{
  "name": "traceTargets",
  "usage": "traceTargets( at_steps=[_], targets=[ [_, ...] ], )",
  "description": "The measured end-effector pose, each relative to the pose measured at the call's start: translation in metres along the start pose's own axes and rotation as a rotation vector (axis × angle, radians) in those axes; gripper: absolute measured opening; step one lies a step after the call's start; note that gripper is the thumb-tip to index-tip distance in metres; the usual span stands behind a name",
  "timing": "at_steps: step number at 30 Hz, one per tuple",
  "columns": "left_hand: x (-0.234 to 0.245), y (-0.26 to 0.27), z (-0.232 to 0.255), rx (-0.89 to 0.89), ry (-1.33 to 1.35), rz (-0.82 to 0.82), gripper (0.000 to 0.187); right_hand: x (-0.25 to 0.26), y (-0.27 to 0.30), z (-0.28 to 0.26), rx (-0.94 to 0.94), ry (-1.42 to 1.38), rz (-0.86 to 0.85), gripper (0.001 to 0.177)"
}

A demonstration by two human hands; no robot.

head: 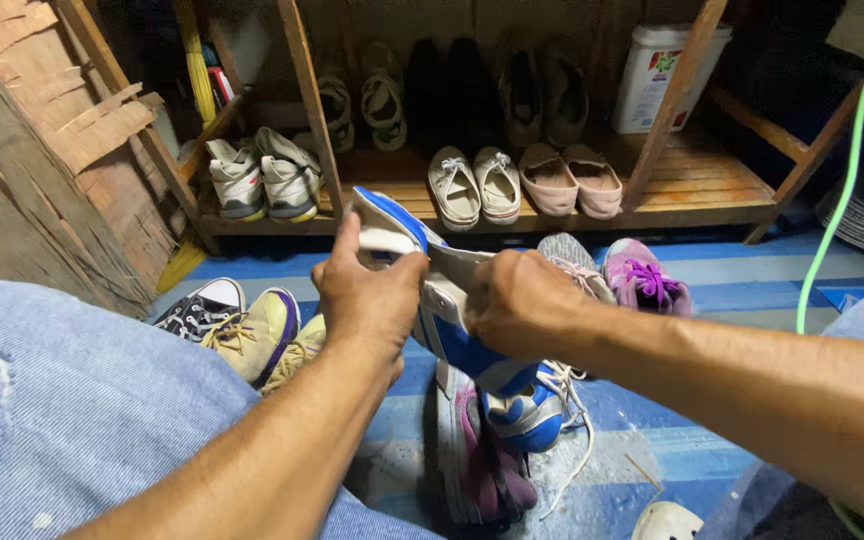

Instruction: The person removes a pair of white sneakers from a wooden shoe rack and places them on the floor. They then pick up a blue sneaker, remove its laces, and place the shoe back on the floor among other shoes.

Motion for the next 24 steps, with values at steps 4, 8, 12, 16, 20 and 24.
traceTargets(
  at_steps=[4, 8, 12, 16, 20, 24],
  targets=[
    [-0.004, -0.001, -0.008, 0.041, -0.003, -0.051, 0.096, 0.003, -0.014, 0.014, -0.017, -0.268, -0.015, 0.025],
    [-0.002, -0.008, -0.011, -0.012, -0.024, -0.056, 0.094, 0.005, -0.016, 0.020, -0.058, -0.327, -0.052, 0.021],
    [0.009, -0.017, -0.012, -0.090, -0.037, 0.019, 0.094, 0.026, -0.018, 0.016, -0.002, -0.354, -0.023, 0.017],
    [0.020, -0.021, -0.013, -0.151, -0.136, 0.081, 0.091, 0.040, -0.017, 0.023, -0.054, -0.430, -0.039, 0.017],
    [0.034, -0.023, -0.020, -0.102, -0.085, 0.120, 0.091, 0.060, -0.008, 0.031, -0.042, -0.421, -0.077, 0.018],
    [0.052, -0.022, -0.031, 0.024, -0.072, 0.226, 0.094, 0.086, 0.001, 0.043, -0.160, -0.416, 0.118, 0.012]
  ],
)
Point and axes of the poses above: each hand's wrist, its own y-axis away from the middle knuckle, its own x-axis out of the back of the hand, z = x × y, the point moved 7 cm from there along -y, towards the middle knuckle, and after that the axes turned 14 degrees about -z, right-handed, at the moved point
